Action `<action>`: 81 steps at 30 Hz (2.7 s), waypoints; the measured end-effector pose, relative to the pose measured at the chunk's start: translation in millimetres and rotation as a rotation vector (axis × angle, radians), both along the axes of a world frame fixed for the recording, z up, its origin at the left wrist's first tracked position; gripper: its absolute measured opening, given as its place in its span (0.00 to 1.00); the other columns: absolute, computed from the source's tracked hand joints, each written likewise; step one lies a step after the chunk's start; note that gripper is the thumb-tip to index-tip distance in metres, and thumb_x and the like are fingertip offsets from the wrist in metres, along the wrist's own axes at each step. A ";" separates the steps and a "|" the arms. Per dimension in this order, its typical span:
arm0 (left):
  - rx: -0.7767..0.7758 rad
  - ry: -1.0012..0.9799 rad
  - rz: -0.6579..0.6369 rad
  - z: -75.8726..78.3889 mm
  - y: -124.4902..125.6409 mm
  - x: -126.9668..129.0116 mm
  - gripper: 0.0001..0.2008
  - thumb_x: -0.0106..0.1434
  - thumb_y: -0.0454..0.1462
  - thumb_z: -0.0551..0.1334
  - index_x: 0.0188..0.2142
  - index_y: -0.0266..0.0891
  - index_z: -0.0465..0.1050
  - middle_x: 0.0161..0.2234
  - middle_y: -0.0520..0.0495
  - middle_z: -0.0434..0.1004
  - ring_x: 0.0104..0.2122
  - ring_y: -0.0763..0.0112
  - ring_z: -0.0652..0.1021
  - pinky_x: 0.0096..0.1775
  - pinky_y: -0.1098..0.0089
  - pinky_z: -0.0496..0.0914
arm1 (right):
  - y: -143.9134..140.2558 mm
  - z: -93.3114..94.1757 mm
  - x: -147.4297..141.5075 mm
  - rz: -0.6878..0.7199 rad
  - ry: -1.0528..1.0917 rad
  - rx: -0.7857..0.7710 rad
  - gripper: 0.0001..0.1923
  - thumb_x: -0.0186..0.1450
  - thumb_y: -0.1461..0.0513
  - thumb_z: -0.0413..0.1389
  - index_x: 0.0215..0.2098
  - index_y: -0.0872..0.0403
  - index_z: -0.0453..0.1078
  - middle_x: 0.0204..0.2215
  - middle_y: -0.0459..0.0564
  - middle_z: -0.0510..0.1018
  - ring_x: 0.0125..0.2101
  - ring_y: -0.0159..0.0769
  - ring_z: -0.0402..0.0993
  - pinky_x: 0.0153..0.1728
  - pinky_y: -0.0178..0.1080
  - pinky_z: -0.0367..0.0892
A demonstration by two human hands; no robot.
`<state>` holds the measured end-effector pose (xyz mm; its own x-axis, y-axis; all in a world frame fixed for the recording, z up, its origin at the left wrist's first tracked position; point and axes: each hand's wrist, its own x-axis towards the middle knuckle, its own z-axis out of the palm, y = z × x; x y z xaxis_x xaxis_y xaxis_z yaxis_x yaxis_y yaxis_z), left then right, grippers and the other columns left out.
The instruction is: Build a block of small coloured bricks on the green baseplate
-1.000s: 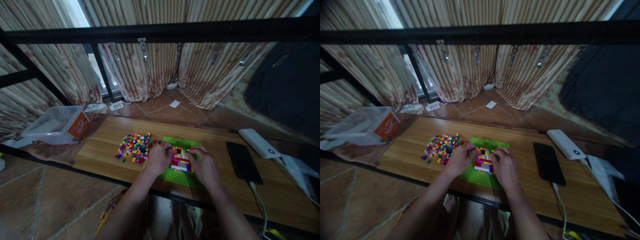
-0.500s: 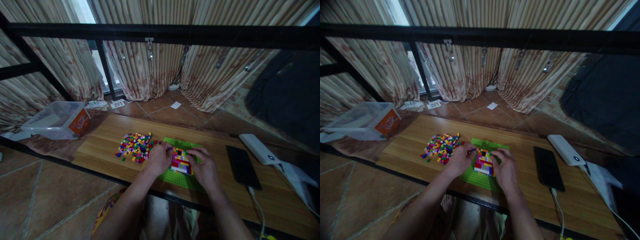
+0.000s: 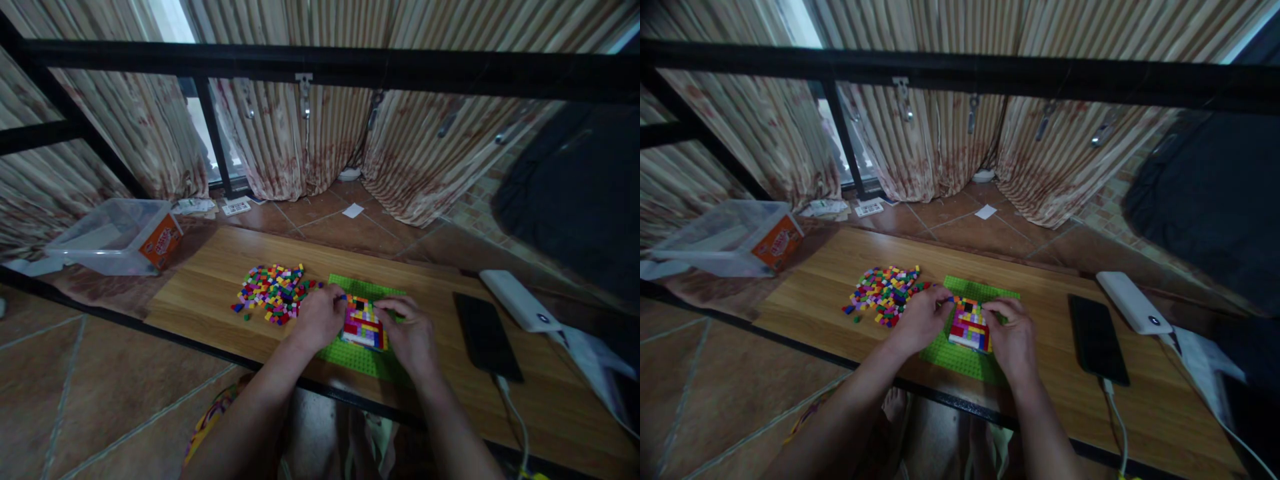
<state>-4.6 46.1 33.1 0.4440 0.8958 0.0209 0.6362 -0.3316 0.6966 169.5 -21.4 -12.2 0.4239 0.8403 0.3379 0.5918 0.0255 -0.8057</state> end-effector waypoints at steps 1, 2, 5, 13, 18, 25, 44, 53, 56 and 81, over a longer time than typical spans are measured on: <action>0.004 0.007 0.000 0.4 -0.1 0.0 0.12 0.63 0.35 0.54 0.38 0.39 0.76 0.36 0.46 0.81 0.36 0.68 0.79 0.39 0.71 0.69 | 0.5 -0.9 0.9 -0.002 0.031 -0.017 0.07 0.59 0.57 0.58 0.29 0.51 0.77 0.34 0.50 0.77 0.36 0.39 0.73 0.40 0.42 0.67; 0.004 0.015 0.001 0.9 -0.2 0.0 0.12 0.63 0.35 0.54 0.38 0.39 0.76 0.35 0.47 0.81 0.36 0.68 0.79 0.39 0.71 0.69 | 0.9 -1.8 1.8 -0.007 0.058 -0.037 0.07 0.58 0.56 0.59 0.29 0.51 0.76 0.32 0.49 0.77 0.35 0.39 0.73 0.38 0.42 0.67; -0.007 0.037 0.006 3.0 -0.5 0.4 0.12 0.63 0.35 0.54 0.39 0.40 0.77 0.36 0.46 0.81 0.36 0.67 0.79 0.39 0.71 0.70 | 1.3 -3.2 4.6 -0.017 0.104 -0.082 0.09 0.56 0.55 0.60 0.28 0.52 0.75 0.30 0.49 0.77 0.32 0.38 0.72 0.36 0.41 0.66; -0.003 0.043 0.011 2.5 -0.5 0.7 0.12 0.62 0.35 0.55 0.40 0.40 0.77 0.38 0.47 0.81 0.38 0.67 0.79 0.41 0.71 0.70 | -1.5 -0.3 9.4 0.055 0.119 -0.106 0.11 0.58 0.53 0.58 0.29 0.52 0.76 0.36 0.52 0.78 0.38 0.41 0.74 0.40 0.42 0.67; 0.000 0.041 0.010 0.5 -0.2 0.6 0.12 0.63 0.35 0.55 0.39 0.40 0.77 0.38 0.46 0.81 0.39 0.66 0.79 0.42 0.69 0.70 | -1.2 -2.1 9.2 0.032 0.134 -0.101 0.13 0.59 0.52 0.58 0.31 0.53 0.75 0.34 0.51 0.79 0.35 0.40 0.75 0.38 0.43 0.68; -0.004 0.047 0.002 2.6 -0.7 0.2 0.12 0.63 0.35 0.55 0.40 0.40 0.77 0.37 0.46 0.81 0.37 0.66 0.79 0.39 0.70 0.70 | 2.4 -3.5 5.1 -0.055 0.301 -0.109 0.16 0.54 0.50 0.62 0.31 0.54 0.75 0.30 0.51 0.81 0.30 0.40 0.75 0.32 0.41 0.69; -0.040 -0.054 -0.037 1.0 -3.6 5.0 0.10 0.62 0.34 0.55 0.37 0.39 0.76 0.33 0.48 0.80 0.33 0.70 0.77 0.36 0.72 0.68 | 6.5 0.8 -0.2 0.003 0.347 -0.057 0.13 0.55 0.52 0.60 0.29 0.54 0.74 0.25 0.48 0.78 0.27 0.36 0.72 0.30 0.39 0.68; -0.088 -0.276 -0.132 -2.3 -6.4 13.4 0.10 0.63 0.35 0.54 0.38 0.38 0.74 0.29 0.51 0.77 0.29 0.73 0.75 0.32 0.74 0.66 | -0.4 20.7 -12.1 0.124 0.068 0.067 0.13 0.64 0.54 0.55 0.40 0.50 0.77 0.41 0.52 0.78 0.45 0.40 0.73 0.49 0.45 0.65; -0.093 -0.284 -0.147 0.9 -9.6 17.1 0.11 0.63 0.34 0.53 0.38 0.38 0.75 0.28 0.51 0.76 0.29 0.73 0.74 0.32 0.74 0.66 | -0.2 21.7 -18.5 0.125 0.063 0.084 0.12 0.65 0.54 0.55 0.38 0.50 0.77 0.40 0.52 0.78 0.44 0.40 0.73 0.48 0.45 0.66; -0.059 -0.222 0.103 4.9 -2.2 15.8 0.10 0.62 0.36 0.55 0.32 0.38 0.75 0.29 0.50 0.78 0.30 0.73 0.75 0.31 0.75 0.65 | -15.0 15.3 18.0 0.012 -0.135 -0.013 0.11 0.63 0.53 0.57 0.31 0.50 0.77 0.34 0.50 0.78 0.38 0.41 0.72 0.44 0.45 0.66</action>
<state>11.2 43.9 38.0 0.3405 0.9387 0.0537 0.4938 -0.2271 0.8394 187.6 -36.4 3.1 0.3652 0.8498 0.3801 0.6949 0.0228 -0.7187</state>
